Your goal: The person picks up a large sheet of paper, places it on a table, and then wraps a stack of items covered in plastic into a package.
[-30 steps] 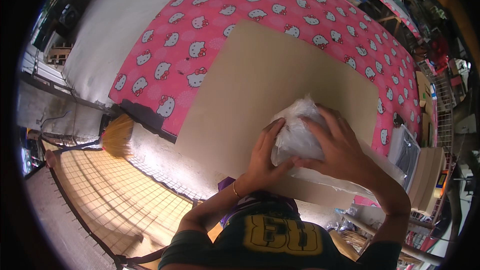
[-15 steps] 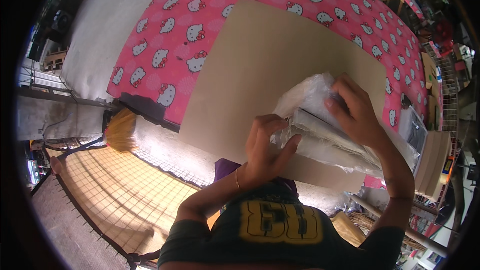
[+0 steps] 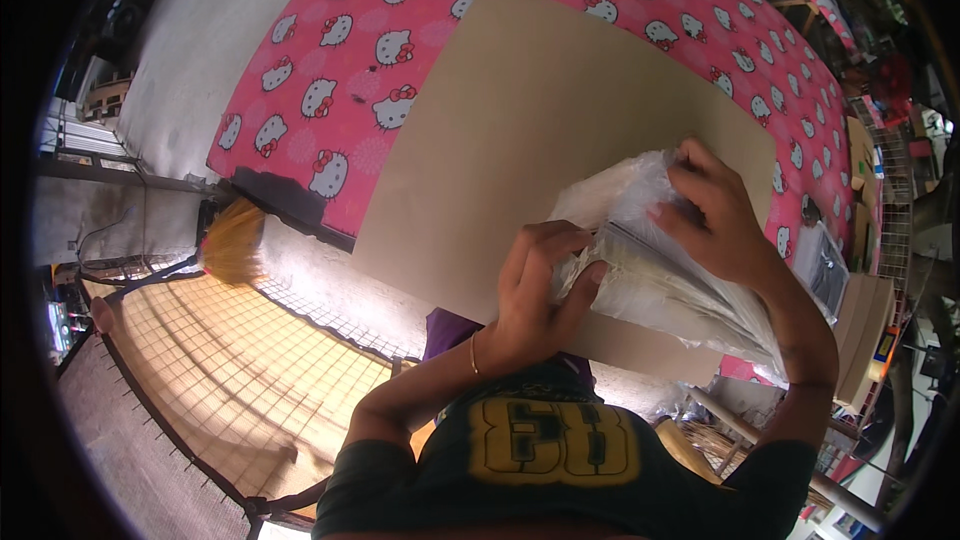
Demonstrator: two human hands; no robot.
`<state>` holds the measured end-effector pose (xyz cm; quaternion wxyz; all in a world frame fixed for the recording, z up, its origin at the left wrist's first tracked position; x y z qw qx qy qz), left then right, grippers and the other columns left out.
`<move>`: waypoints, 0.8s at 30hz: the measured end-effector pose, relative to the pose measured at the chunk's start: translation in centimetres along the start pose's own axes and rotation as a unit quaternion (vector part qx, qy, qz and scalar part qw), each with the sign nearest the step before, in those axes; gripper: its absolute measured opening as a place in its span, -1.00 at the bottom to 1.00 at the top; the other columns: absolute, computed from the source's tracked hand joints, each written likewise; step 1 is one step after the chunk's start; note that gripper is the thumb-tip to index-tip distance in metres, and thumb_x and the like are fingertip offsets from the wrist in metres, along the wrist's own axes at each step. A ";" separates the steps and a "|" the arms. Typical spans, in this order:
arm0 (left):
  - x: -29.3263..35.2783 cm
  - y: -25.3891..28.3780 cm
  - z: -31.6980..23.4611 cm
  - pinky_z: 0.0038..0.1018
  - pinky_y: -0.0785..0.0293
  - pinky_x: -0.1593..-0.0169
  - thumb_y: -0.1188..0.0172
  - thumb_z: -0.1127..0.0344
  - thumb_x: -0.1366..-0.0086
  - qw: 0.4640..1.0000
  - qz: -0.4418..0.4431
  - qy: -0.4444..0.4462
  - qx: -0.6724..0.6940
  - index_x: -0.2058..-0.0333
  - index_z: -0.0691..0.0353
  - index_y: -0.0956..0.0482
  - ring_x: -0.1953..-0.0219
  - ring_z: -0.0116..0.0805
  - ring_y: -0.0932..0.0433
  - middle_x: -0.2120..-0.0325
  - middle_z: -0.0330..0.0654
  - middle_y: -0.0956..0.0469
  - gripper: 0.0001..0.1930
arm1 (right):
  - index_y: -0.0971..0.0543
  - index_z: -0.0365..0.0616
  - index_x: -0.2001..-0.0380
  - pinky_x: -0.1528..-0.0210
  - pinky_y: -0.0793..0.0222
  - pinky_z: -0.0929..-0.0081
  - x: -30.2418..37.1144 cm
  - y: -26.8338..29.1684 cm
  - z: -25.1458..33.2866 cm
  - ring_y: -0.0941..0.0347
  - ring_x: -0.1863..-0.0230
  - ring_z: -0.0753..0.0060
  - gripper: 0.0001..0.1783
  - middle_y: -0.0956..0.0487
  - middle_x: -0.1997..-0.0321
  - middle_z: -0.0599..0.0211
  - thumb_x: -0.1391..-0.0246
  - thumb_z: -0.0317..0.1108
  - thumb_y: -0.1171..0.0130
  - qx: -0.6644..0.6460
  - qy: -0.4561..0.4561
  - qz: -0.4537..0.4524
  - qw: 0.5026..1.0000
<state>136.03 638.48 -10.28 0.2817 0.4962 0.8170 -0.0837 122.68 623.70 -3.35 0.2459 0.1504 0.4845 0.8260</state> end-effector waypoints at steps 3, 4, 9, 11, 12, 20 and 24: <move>0.1 -0.1 0.1 -0.35 -0.47 0.10 -0.27 0.58 -0.14 1.000 0.012 0.007 -0.011 0.07 0.35 -0.45 0.18 -0.13 -0.55 0.18 0.05 -0.51 -0.64 | -0.41 -0.29 0.45 0.33 -0.24 0.30 0.4 -0.7 0.1 -0.32 0.38 0.14 -0.72 -0.28 0.34 0.15 -0.01 -0.36 -0.30 -0.046 0.002 -0.034 0.998; 0.3 -0.2 0.2 -0.35 -0.47 0.09 -0.27 0.58 -0.14 1.000 0.021 0.007 -0.017 0.07 0.35 -0.45 0.18 -0.13 -0.54 0.18 0.05 -0.51 -0.64 | -0.41 -0.29 0.45 0.33 -0.24 0.31 0.5 -0.7 0.1 -0.31 0.39 0.15 -0.72 -0.28 0.34 0.16 -0.02 -0.36 -0.30 -0.047 0.001 -0.035 0.998; 1.1 0.1 0.8 -0.34 -0.47 0.10 -0.30 0.56 -0.13 0.999 0.030 0.034 -0.015 0.04 0.36 -0.44 0.17 -0.14 -0.54 0.20 0.04 -0.50 -0.60 | -0.40 -0.30 0.45 0.34 -0.23 0.33 0.2 -0.6 -0.3 -0.30 0.41 0.22 -0.73 -0.28 0.36 0.19 -0.06 -0.36 -0.28 -0.083 -0.021 -0.030 0.996; 0.8 0.5 0.1 -0.34 -0.48 0.11 -0.31 0.57 -0.12 0.998 0.030 0.037 -0.027 0.05 0.36 -0.44 0.18 -0.14 -0.54 0.21 0.03 -0.51 -0.60 | -0.40 -0.30 0.45 0.35 -0.22 0.35 0.3 -0.7 -0.5 -0.30 0.42 0.25 -0.73 -0.27 0.37 0.19 -0.07 -0.36 -0.27 -0.092 -0.025 -0.028 0.995; 0.2 0.6 -0.5 -0.34 -0.49 0.13 -0.31 0.58 -0.11 0.998 0.025 0.045 -0.026 0.05 0.36 -0.45 0.19 -0.14 -0.54 0.22 0.02 -0.51 -0.60 | -0.40 -0.30 0.45 0.35 -0.22 0.35 0.3 -0.7 -0.5 -0.30 0.43 0.26 -0.73 -0.27 0.37 0.20 -0.07 -0.36 -0.27 -0.090 -0.020 -0.031 0.995; 1.5 0.9 -0.3 -0.33 -0.51 0.19 -0.29 0.66 -0.07 0.997 0.043 -0.046 -0.053 0.15 0.34 -0.49 0.20 -0.15 -0.54 0.24 0.03 -0.52 -0.66 | -0.42 -0.30 0.44 0.36 -0.22 0.39 0.9 -1.2 0.4 -0.29 0.43 0.29 -0.75 -0.28 0.37 0.22 -0.09 -0.36 -0.26 -0.091 -0.018 -0.043 0.995; 1.6 0.9 -0.8 -0.34 -0.51 0.15 -0.21 0.69 -0.11 0.998 0.041 -0.030 -0.030 0.13 0.31 -0.41 0.19 -0.15 -0.54 0.21 0.04 -0.51 -0.65 | -0.42 -0.29 0.44 0.35 -0.23 0.38 1.1 -1.4 0.5 -0.30 0.42 0.27 -0.74 -0.28 0.36 0.21 -0.10 -0.35 -0.26 -0.093 -0.019 -0.040 0.995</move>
Point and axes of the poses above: each hand's wrist, its own x-axis away from the middle knuckle, its own y-axis out of the back of the hand, z = x × y, the point moved 5 cm from there along -x, towards the middle knuckle
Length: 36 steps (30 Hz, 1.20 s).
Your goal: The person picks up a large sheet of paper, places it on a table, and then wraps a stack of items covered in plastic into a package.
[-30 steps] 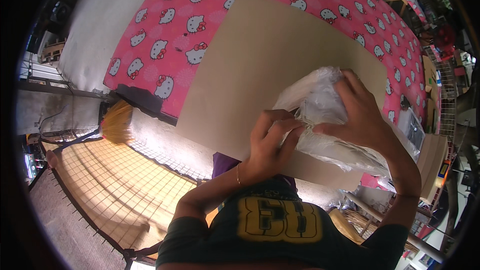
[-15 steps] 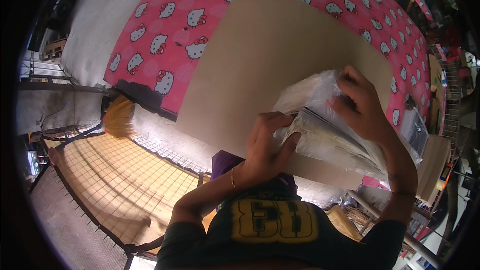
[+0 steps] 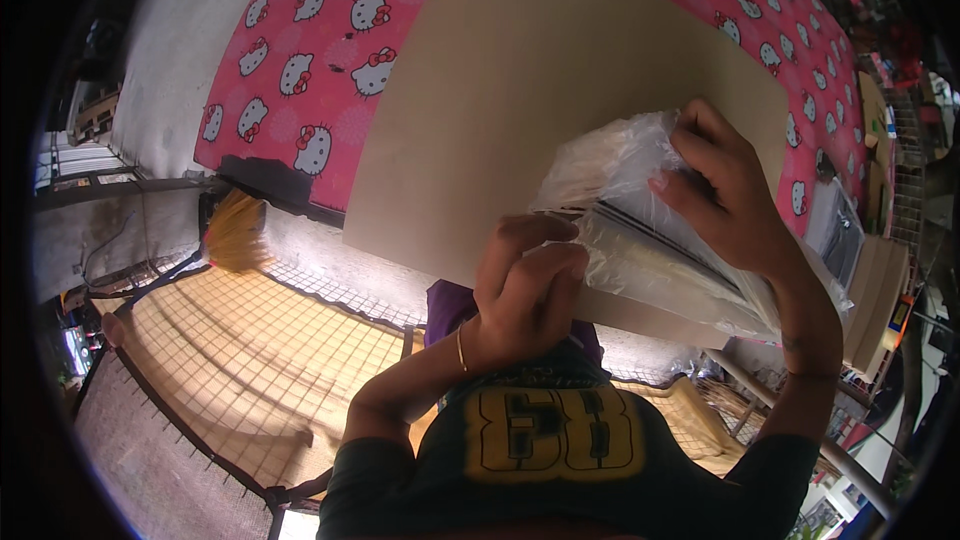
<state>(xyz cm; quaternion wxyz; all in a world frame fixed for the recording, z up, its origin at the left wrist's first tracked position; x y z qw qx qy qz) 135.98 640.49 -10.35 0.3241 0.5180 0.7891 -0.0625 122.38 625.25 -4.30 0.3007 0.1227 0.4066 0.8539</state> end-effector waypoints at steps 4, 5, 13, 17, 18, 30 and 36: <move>1.3 0.2 -0.2 -0.37 -0.49 0.05 -0.12 0.66 -0.22 0.993 -0.007 0.014 0.114 0.03 0.29 -0.29 0.15 -0.20 -0.52 0.18 0.03 -0.46 -0.63 | -0.42 -0.29 0.45 0.33 -0.23 0.35 0.2 -0.1 0.1 -0.30 0.40 0.22 -0.73 -0.28 0.36 0.20 -0.11 -0.33 -0.25 0.013 0.020 -0.005 1.000; 1.5 0.1 0.0 -0.38 -0.48 0.04 -0.12 0.66 -0.23 0.990 -0.022 0.043 0.132 0.02 0.30 -0.27 0.13 -0.22 -0.51 0.18 0.03 -0.45 -0.63 | -0.42 -0.29 0.45 0.33 -0.23 0.34 0.3 -0.1 0.2 -0.30 0.39 0.21 -0.73 -0.28 0.36 0.20 -0.11 -0.33 -0.25 0.017 0.029 -0.009 0.999; 2.8 -0.5 0.4 -0.44 -0.41 0.03 -0.11 0.72 -0.21 0.966 0.013 0.161 0.203 -0.02 0.38 -0.22 0.13 -0.42 -0.41 0.15 -0.04 -0.39 -0.57 | -0.43 -0.29 0.42 0.32 -0.24 0.33 0.8 -0.5 0.6 -0.30 0.39 0.19 -0.73 -0.30 0.35 0.18 -0.14 -0.31 -0.24 -0.008 0.020 -0.002 1.000; 2.9 -0.1 -0.5 -0.53 -0.40 0.17 -0.16 0.68 -0.20 0.974 -0.007 0.147 0.174 -0.10 0.39 -0.23 0.28 -0.43 -0.46 0.30 -0.11 -0.47 -0.50 | -0.36 -0.37 0.33 0.26 -0.19 0.49 0.9 -0.5 0.0 -0.20 0.32 0.34 -0.72 -0.23 0.29 0.21 -0.10 -0.39 -0.20 -0.010 0.025 0.010 1.000; 3.1 -0.1 -0.5 -0.52 -0.37 0.09 -0.13 0.70 -0.20 0.967 -0.002 0.167 0.192 -0.14 0.40 -0.19 0.21 -0.45 -0.41 0.24 -0.11 -0.43 -0.46 | -0.36 -0.37 0.33 0.26 -0.19 0.48 0.9 -0.5 0.0 -0.20 0.32 0.34 -0.73 -0.24 0.29 0.21 -0.09 -0.39 -0.20 -0.006 0.026 0.010 1.000; 2.5 0.5 -1.1 -0.49 -0.35 0.02 -0.20 0.67 -0.18 0.994 0.047 0.091 -0.023 -0.09 0.38 -0.34 0.22 -0.41 -0.44 0.25 -0.11 -0.45 -0.52 | -0.46 -0.30 0.31 0.29 -0.28 0.30 0.8 -0.1 0.2 -0.35 0.35 0.15 -0.71 -0.35 0.30 0.15 -0.13 -0.28 -0.25 0.037 0.050 -0.030 0.998; 2.5 -0.3 -0.3 -0.34 -0.40 0.01 -0.27 0.64 -0.12 0.986 -0.042 0.154 0.054 0.00 0.35 -0.42 0.27 -0.26 -0.50 0.32 -0.11 -0.51 -0.55 | -0.49 -0.31 0.29 0.22 -0.35 0.30 0.5 0.3 0.6 -0.42 0.21 0.15 -0.62 -0.42 0.11 0.12 -0.06 -0.18 -0.33 0.033 0.084 -0.039 0.995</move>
Point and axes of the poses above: each hand's wrist, its own x-axis away from the middle knuckle, its own y-axis out of the back of the hand, z = x × y, the point moved 5 cm from there along -x, towards the middle knuckle
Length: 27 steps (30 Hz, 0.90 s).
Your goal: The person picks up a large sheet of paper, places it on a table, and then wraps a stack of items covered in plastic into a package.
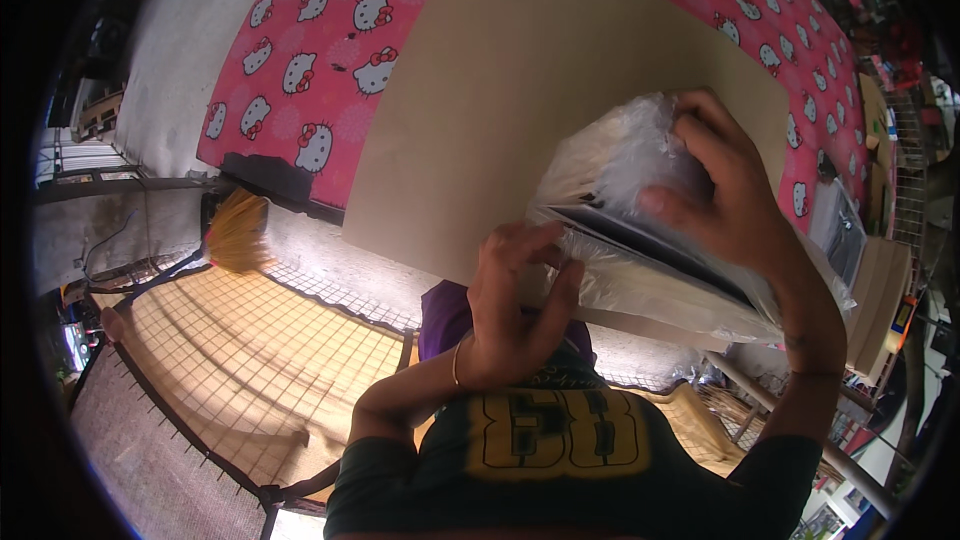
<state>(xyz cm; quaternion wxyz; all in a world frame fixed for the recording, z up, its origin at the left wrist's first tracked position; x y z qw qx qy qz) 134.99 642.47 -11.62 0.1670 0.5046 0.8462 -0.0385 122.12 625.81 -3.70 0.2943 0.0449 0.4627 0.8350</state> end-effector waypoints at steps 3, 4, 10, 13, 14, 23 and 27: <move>-0.7 0.1 0.2 -0.34 -0.44 0.07 -0.29 0.65 -0.09 0.999 -0.007 -0.041 0.020 0.08 0.34 -0.46 0.28 -0.19 -0.53 0.33 -0.09 -0.53 -0.60 | -0.50 -0.28 0.29 0.14 -0.38 0.29 -0.3 0.0 0.6 -0.44 0.08 0.13 -0.62 -0.41 -0.10 0.10 -0.02 -0.18 -0.36 0.033 0.052 -0.021 0.998; -0.9 0.2 0.2 -0.34 -0.45 0.09 -0.29 0.65 -0.09 0.997 0.001 -0.067 0.022 0.10 0.34 -0.46 0.27 -0.18 -0.53 0.32 -0.08 -0.53 -0.62 | -0.50 -0.26 0.29 0.11 -0.39 0.29 -0.2 0.0 0.7 -0.44 0.04 0.11 -0.63 -0.39 -0.17 0.09 -0.01 -0.21 -0.37 0.060 0.062 -0.006 0.996; -0.9 0.6 -0.9 -0.20 -0.32 -0.16 -0.11 0.64 -0.23 0.984 0.040 -0.150 0.090 0.01 0.32 -0.34 0.15 -0.32 -0.43 0.18 -0.02 -0.45 -0.65 | -0.53 -0.22 0.31 -0.13 -0.33 0.29 0.0 0.3 0.0 -0.36 -0.18 0.09 -0.73 -0.33 -0.27 0.08 0.09 -0.43 -0.38 -0.065 -0.008 0.028 0.997; -1.3 0.0 0.3 -0.31 -0.47 0.11 -0.21 0.61 -0.16 0.992 -0.071 -0.051 0.092 0.17 0.36 -0.47 0.24 -0.11 -0.53 0.26 -0.01 -0.52 -0.76 | -0.58 -0.19 0.34 -0.24 -0.26 0.26 -0.1 -0.3 0.2 -0.28 -0.29 0.07 -0.80 -0.34 -0.27 0.09 0.10 -0.51 -0.34 -0.160 0.003 -0.054 0.986; -1.5 -0.1 0.6 -0.32 -0.47 0.11 -0.22 0.59 -0.16 0.995 -0.055 -0.043 0.072 0.16 0.37 -0.48 0.23 -0.11 -0.53 0.25 0.01 -0.52 -0.75 | -0.60 -0.17 0.35 -0.27 -0.24 0.24 -0.2 -0.3 0.5 -0.26 -0.31 0.06 -0.82 -0.34 -0.27 0.08 0.10 -0.53 -0.32 -0.153 0.018 -0.042 0.987; -2.6 -0.2 0.0 -0.35 -0.49 0.10 -0.37 0.45 -0.09 0.997 -0.009 -0.074 -0.007 0.12 0.41 -0.53 0.16 -0.09 -0.56 0.20 0.06 -0.54 -0.63 | -0.65 -0.07 0.39 -0.34 -0.18 0.12 -0.6 -0.3 1.5 -0.19 -0.38 -0.01 -0.86 -0.33 -0.32 0.08 0.12 -0.43 -0.34 -0.062 0.052 0.108 0.991; -2.9 -0.1 -0.6 -0.34 -0.50 0.09 -0.39 0.46 -0.07 0.997 -0.003 -0.070 -0.019 0.12 0.40 -0.54 0.17 -0.09 -0.57 0.18 0.06 -0.53 -0.62 | -0.65 -0.06 0.38 -0.32 -0.21 0.12 -0.5 -0.6 1.3 -0.21 -0.37 -0.02 -0.81 -0.33 -0.32 0.08 0.14 -0.34 -0.40 -0.074 0.050 0.097 0.991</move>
Point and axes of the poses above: each hand's wrist, its own x-axis away from the middle knuckle, its own y-axis out of the back of the hand, z = x × y, the point moved 5 cm from there along -x, towards the middle knuckle
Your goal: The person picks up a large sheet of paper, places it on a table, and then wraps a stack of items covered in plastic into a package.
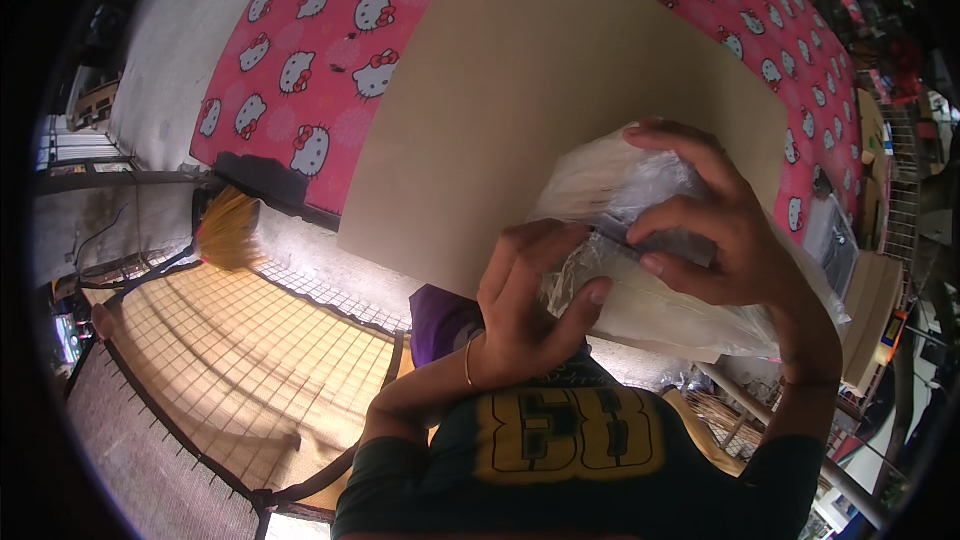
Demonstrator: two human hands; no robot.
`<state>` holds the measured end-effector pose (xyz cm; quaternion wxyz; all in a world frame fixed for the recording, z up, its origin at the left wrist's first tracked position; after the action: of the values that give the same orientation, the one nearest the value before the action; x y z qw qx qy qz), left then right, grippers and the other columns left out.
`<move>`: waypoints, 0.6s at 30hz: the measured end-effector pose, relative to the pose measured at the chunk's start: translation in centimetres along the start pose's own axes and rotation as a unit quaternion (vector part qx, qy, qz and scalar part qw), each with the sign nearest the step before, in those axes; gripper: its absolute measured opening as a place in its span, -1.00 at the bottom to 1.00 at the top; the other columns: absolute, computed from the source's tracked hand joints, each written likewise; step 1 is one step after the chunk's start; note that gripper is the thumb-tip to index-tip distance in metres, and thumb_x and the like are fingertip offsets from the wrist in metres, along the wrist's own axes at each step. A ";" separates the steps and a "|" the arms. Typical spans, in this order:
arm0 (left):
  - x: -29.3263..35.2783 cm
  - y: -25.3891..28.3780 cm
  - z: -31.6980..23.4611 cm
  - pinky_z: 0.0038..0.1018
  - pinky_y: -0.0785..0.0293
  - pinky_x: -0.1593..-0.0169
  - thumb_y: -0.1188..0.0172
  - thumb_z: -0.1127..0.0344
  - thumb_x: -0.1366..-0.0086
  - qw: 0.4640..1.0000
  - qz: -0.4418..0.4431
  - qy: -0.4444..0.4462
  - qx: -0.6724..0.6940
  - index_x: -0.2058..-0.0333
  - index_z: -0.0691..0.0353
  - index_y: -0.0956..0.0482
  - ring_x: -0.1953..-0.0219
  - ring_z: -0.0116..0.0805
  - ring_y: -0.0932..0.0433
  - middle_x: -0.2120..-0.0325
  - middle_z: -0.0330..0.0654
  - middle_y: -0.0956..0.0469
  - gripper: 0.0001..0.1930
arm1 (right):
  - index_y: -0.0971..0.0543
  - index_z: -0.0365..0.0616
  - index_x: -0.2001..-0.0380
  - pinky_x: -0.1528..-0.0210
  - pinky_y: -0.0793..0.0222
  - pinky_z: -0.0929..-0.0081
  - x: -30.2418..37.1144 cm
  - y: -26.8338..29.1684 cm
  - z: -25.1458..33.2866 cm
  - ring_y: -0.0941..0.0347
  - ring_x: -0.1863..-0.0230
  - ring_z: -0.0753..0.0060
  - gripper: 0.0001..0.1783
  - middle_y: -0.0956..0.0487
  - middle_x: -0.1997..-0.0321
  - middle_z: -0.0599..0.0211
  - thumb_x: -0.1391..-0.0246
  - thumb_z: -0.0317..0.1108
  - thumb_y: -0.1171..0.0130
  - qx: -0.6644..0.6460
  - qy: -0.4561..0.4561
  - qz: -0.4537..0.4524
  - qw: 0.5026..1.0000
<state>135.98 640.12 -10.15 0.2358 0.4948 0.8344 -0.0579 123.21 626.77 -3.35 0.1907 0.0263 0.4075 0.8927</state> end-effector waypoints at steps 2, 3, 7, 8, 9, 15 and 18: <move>0.0 0.1 -0.1 -0.33 -0.51 0.08 -0.39 0.47 -0.06 1.000 0.006 -0.002 -0.007 0.11 0.40 -0.54 0.16 -0.08 -0.57 0.17 0.07 -0.53 -0.62 | -0.64 -0.06 0.38 -0.31 -0.22 0.12 0.0 0.0 0.1 -0.21 -0.37 -0.01 -0.81 -0.33 -0.32 0.09 0.14 -0.35 -0.40 0.005 0.001 0.002 1.000; 0.1 0.1 -0.1 -0.33 -0.51 0.07 -0.39 0.48 -0.06 1.000 0.009 -0.002 -0.007 0.10 0.40 -0.54 0.16 -0.08 -0.57 0.17 0.08 -0.52 -0.61 | -0.64 -0.06 0.38 -0.31 -0.23 0.12 0.0 0.0 0.1 -0.21 -0.37 -0.01 -0.81 -0.34 -0.31 0.09 0.13 -0.34 -0.40 0.005 0.000 0.000 1.000; 0.7 0.2 0.1 -0.35 -0.51 0.07 -0.38 0.50 -0.07 1.000 0.023 -0.021 0.000 0.07 0.41 -0.54 0.13 -0.08 -0.57 0.15 0.08 -0.51 -0.59 | -0.64 -0.05 0.38 -0.30 -0.24 0.12 0.0 -0.1 0.0 -0.21 -0.37 0.00 -0.80 -0.34 -0.31 0.10 0.13 -0.32 -0.41 0.005 -0.002 -0.004 1.000; 0.8 0.2 0.1 -0.35 -0.51 0.08 -0.38 0.50 -0.07 1.000 0.016 -0.012 0.004 0.07 0.41 -0.54 0.13 -0.08 -0.57 0.15 0.08 -0.51 -0.59 | -0.64 -0.04 0.38 -0.30 -0.24 0.12 -0.1 -0.1 0.0 -0.21 -0.37 0.01 -0.80 -0.35 -0.31 0.10 0.13 -0.32 -0.42 0.006 -0.002 -0.003 1.000; 0.7 0.2 -0.2 -0.36 -0.52 0.08 -0.38 0.50 -0.08 1.000 0.009 -0.003 0.008 0.07 0.40 -0.53 0.13 -0.09 -0.57 0.15 0.07 -0.51 -0.59 | -0.64 -0.04 0.38 -0.29 -0.25 0.11 0.0 -0.2 0.0 -0.22 -0.37 0.01 -0.80 -0.35 -0.30 0.11 0.13 -0.32 -0.42 0.005 -0.001 -0.003 1.000; 1.0 0.1 -0.1 -0.36 -0.41 -0.02 -0.32 0.46 -0.13 0.999 0.038 0.008 -0.001 0.05 0.38 -0.45 0.07 -0.12 -0.51 0.10 0.09 -0.48 -0.60 | -0.64 -0.03 0.39 -0.27 -0.27 0.10 0.0 -0.2 0.3 -0.22 -0.37 0.00 -0.78 -0.36 -0.29 0.12 0.14 -0.28 -0.44 0.007 -0.003 0.001 1.000; 1.2 0.1 0.1 -0.38 -0.40 -0.01 -0.33 0.50 -0.11 0.999 0.031 0.011 0.023 0.07 0.36 -0.44 0.07 -0.15 -0.51 0.12 0.08 -0.47 -0.60 | -0.64 -0.01 0.39 -0.27 -0.28 0.10 0.0 -0.2 0.4 -0.22 -0.36 0.00 -0.77 -0.37 -0.29 0.13 0.15 -0.26 -0.46 0.009 -0.006 0.000 1.000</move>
<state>135.60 641.15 -10.76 0.2171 0.5265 0.8195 -0.0639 123.34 627.19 -3.23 0.1926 0.0330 0.4146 0.8888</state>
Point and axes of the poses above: each hand's wrist, its own x-axis away from the middle knuckle, its own y-axis out of the back of the hand, z = x × y, the point moved 5 cm from there along -x, towards the middle knuckle
